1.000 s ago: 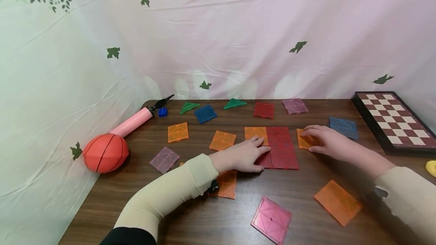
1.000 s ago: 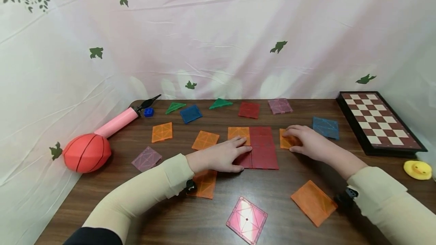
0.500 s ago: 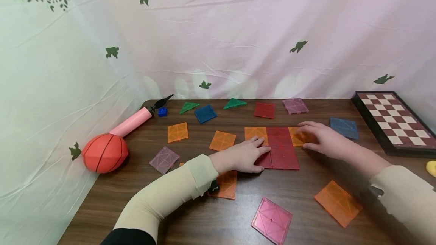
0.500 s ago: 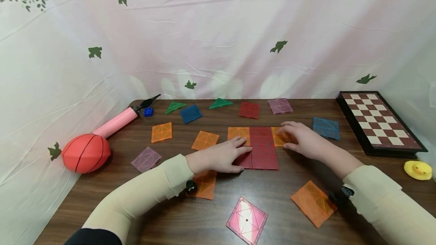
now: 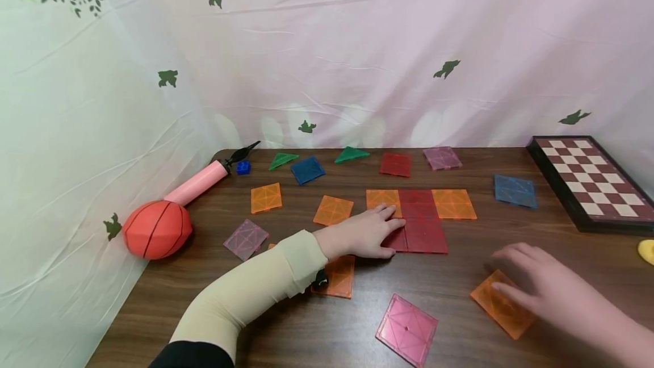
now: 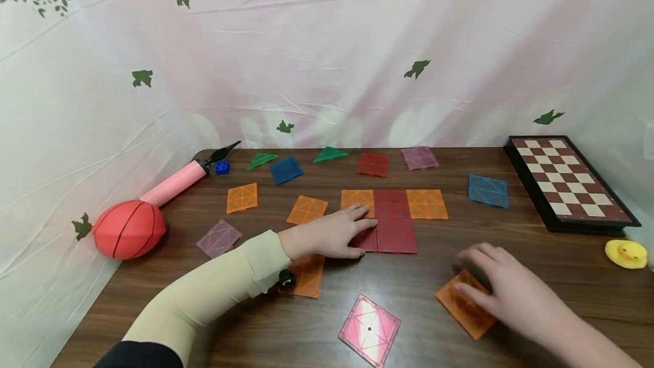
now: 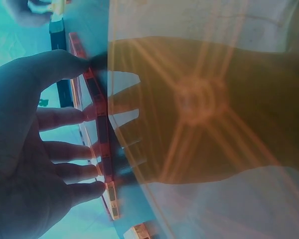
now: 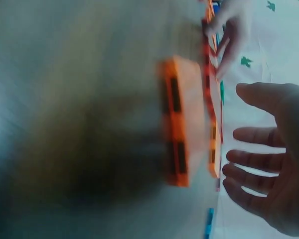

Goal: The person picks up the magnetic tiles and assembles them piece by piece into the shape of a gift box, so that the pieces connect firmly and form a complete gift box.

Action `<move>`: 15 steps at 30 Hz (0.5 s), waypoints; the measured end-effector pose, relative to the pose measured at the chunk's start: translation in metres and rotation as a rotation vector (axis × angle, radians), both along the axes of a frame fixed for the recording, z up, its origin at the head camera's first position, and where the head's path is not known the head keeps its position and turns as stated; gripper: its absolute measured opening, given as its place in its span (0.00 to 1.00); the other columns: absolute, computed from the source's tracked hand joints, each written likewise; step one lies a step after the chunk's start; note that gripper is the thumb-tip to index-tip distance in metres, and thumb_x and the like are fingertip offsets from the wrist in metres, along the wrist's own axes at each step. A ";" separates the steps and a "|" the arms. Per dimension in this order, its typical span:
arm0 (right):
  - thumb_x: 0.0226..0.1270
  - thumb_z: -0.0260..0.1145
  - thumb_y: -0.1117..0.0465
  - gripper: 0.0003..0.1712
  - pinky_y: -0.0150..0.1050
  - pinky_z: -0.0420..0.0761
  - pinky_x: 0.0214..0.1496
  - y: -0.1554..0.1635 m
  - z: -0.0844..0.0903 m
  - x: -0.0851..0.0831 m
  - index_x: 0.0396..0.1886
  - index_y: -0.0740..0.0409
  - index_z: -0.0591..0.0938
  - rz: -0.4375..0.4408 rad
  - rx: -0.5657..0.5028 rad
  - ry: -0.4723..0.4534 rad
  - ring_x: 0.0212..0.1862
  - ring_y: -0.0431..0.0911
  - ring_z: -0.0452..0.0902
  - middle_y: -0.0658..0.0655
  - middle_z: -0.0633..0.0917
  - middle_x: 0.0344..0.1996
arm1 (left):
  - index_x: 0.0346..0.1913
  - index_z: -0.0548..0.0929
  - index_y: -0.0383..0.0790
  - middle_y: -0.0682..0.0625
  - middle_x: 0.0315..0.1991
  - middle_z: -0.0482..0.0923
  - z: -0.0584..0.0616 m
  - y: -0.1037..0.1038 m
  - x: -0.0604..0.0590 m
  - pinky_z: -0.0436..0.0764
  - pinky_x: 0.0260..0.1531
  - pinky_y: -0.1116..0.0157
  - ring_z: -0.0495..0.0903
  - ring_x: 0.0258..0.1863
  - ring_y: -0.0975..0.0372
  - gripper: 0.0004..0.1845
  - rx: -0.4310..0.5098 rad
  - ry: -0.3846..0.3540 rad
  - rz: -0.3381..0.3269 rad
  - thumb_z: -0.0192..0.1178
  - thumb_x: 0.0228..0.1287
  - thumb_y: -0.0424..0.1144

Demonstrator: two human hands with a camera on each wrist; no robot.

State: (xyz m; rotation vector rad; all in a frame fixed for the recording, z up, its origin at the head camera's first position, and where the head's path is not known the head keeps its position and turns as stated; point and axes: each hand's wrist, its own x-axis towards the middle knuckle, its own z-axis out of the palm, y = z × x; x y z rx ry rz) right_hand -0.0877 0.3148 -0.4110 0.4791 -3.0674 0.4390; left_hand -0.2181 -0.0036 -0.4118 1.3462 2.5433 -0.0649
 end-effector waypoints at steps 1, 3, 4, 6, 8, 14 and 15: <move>0.53 0.82 0.45 0.26 0.61 0.81 0.47 -0.001 -0.003 0.006 0.46 0.53 0.85 -0.018 0.015 -0.018 0.47 0.55 0.80 0.54 0.83 0.45 | 0.80 0.62 0.45 0.37 0.80 0.52 0.000 0.000 0.000 0.53 0.75 0.61 0.50 0.79 0.46 0.38 -0.001 -0.001 -0.001 0.58 0.74 0.56; 0.50 0.81 0.38 0.30 0.59 0.82 0.45 -0.004 -0.008 0.016 0.46 0.52 0.85 -0.053 0.047 -0.053 0.45 0.52 0.79 0.53 0.82 0.44 | 0.80 0.62 0.45 0.37 0.80 0.52 0.000 0.000 0.000 0.52 0.75 0.61 0.50 0.79 0.46 0.38 -0.001 -0.005 0.000 0.58 0.74 0.56; 0.49 0.79 0.34 0.34 0.58 0.82 0.45 -0.005 -0.010 0.019 0.47 0.52 0.85 -0.067 0.062 -0.069 0.44 0.51 0.78 0.52 0.82 0.44 | 0.80 0.62 0.45 0.38 0.80 0.52 0.000 0.000 0.000 0.52 0.75 0.61 0.50 0.79 0.47 0.38 -0.001 -0.007 0.002 0.58 0.74 0.55; 0.45 0.77 0.27 0.41 0.58 0.82 0.44 -0.008 -0.014 0.025 0.49 0.52 0.85 -0.078 0.095 -0.087 0.44 0.51 0.77 0.53 0.81 0.45 | 0.80 0.62 0.46 0.38 0.80 0.52 0.000 0.000 0.001 0.53 0.75 0.61 0.49 0.79 0.47 0.38 0.002 -0.010 0.006 0.58 0.74 0.55; 0.42 0.75 0.24 0.46 0.58 0.82 0.44 -0.010 -0.018 0.028 0.51 0.52 0.84 -0.083 0.119 -0.096 0.45 0.52 0.76 0.55 0.80 0.46 | 0.80 0.62 0.46 0.38 0.80 0.51 0.000 -0.001 0.001 0.53 0.75 0.60 0.49 0.79 0.47 0.38 0.004 -0.010 0.008 0.58 0.74 0.55; 0.47 0.83 0.41 0.39 0.63 0.79 0.50 -0.007 -0.021 0.019 0.56 0.53 0.83 -0.017 0.075 -0.071 0.53 0.58 0.76 0.60 0.80 0.54 | 0.80 0.62 0.45 0.38 0.80 0.51 0.000 -0.001 0.001 0.53 0.75 0.61 0.50 0.79 0.47 0.38 0.012 -0.008 0.004 0.58 0.74 0.55; 0.48 0.83 0.44 0.38 0.64 0.78 0.52 -0.006 -0.020 0.015 0.57 0.54 0.83 -0.007 0.061 -0.080 0.55 0.60 0.76 0.62 0.80 0.56 | 0.80 0.62 0.45 0.38 0.80 0.52 0.000 0.000 0.001 0.53 0.75 0.61 0.50 0.79 0.47 0.38 0.012 -0.009 0.004 0.58 0.74 0.55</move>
